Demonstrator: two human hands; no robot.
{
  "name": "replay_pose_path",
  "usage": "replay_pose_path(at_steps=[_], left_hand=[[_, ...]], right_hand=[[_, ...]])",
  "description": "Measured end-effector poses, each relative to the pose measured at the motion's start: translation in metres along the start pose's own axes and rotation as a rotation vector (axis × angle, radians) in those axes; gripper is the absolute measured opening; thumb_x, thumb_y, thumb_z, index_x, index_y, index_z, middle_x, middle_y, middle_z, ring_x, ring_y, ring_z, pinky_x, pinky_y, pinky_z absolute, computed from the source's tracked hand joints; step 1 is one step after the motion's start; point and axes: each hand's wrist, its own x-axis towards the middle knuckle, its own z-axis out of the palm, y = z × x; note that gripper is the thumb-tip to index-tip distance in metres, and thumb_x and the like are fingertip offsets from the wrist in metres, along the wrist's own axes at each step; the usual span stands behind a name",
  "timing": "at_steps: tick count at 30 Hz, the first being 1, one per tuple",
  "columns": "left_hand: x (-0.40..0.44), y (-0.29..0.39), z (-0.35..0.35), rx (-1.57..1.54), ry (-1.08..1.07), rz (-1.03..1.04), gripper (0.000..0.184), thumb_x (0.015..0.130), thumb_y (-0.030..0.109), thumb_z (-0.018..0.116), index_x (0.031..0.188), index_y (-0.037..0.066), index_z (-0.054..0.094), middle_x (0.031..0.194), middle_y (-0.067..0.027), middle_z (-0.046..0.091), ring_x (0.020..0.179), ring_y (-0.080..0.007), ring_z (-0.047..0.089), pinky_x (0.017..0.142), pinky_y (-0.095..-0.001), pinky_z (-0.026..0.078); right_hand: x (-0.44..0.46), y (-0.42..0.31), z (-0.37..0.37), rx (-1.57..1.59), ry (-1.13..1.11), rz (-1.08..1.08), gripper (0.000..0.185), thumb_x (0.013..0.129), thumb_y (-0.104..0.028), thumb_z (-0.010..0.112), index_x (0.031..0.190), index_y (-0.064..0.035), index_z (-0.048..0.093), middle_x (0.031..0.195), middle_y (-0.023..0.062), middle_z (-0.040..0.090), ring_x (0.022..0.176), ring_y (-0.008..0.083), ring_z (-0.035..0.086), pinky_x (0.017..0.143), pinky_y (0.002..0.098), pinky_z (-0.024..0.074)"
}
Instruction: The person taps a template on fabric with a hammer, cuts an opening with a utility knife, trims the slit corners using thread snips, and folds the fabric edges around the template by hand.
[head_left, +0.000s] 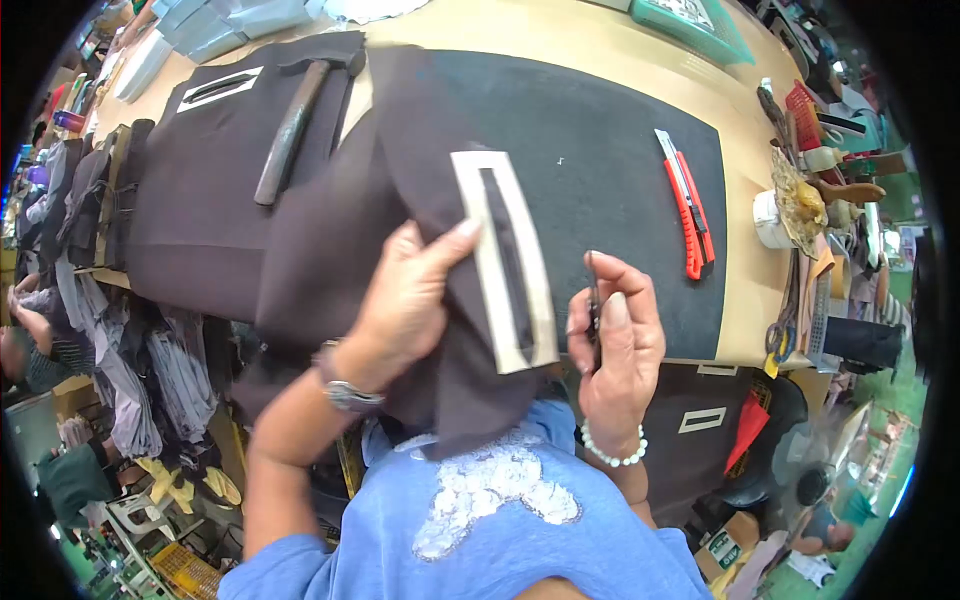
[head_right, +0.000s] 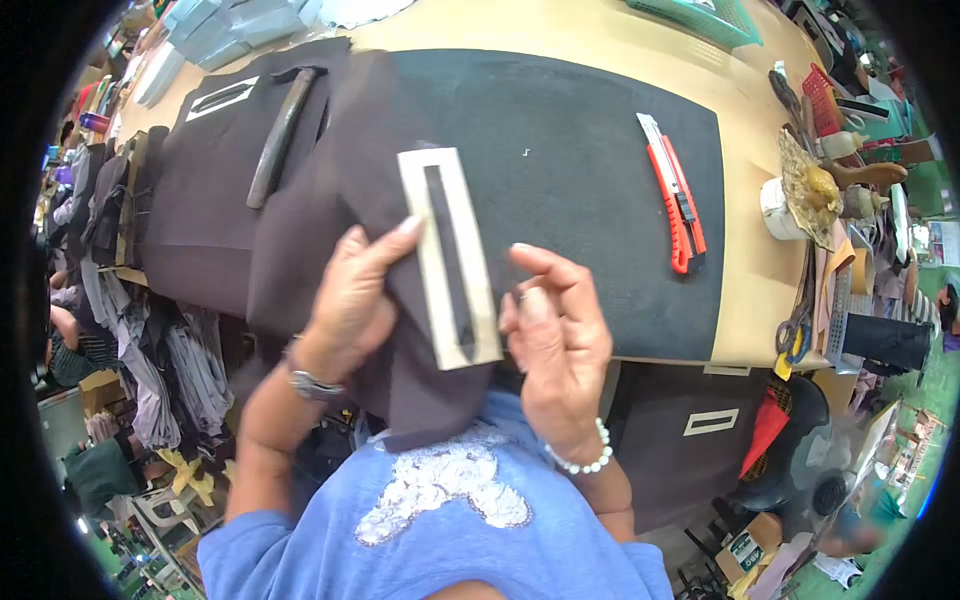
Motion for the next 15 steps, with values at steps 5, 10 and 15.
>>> replay_pose_path(at_steps=[5, 10, 15], left_hand=[[-0.006, -0.028, 0.004, -0.069, -0.013, 0.025, 0.015, 0.092, 0.009, 0.055, 0.103, 0.002, 0.06, 0.094, -0.006, 0.067, 0.078, -0.0106, 0.065, 0.07, -0.0254, 0.053], [-0.001, -0.009, -0.001, 0.05, 0.067, 0.131, 0.014, 0.092, 0.015, 0.058, 0.098, 0.003, 0.063, 0.089, -0.0051, 0.068, 0.073, -0.0098, 0.065, 0.067, -0.0238, 0.053], [-0.002, -0.005, -0.004, 0.061, 0.071, 0.208, 0.016, 0.089, 0.011, 0.063, 0.101, 0.0, 0.065, 0.095, -0.0073, 0.069, 0.081, -0.0112, 0.065, 0.074, -0.0239, 0.052]], right_hand=[[0.002, 0.028, 0.002, -0.022, -0.057, 0.14, 0.031, 0.098, -0.02, 0.045, 0.121, 0.0011, 0.045, 0.078, -0.0019, 0.05, 0.062, 0.0013, 0.04, 0.054, 0.0157, 0.0346], [0.004, 0.034, 0.005, -0.357, -0.117, 0.076, 0.028, 0.094, -0.015, 0.052, 0.116, 0.0032, 0.049, 0.072, 0.0026, 0.056, 0.063, 0.0057, 0.05, 0.058, 0.0222, 0.0423], [0.001, 0.02, 0.013, -0.34, -0.119, 0.002, 0.028, 0.095, -0.014, 0.05, 0.117, 0.0035, 0.047, 0.074, 0.0028, 0.055, 0.064, 0.0049, 0.049, 0.056, 0.0204, 0.0405]])
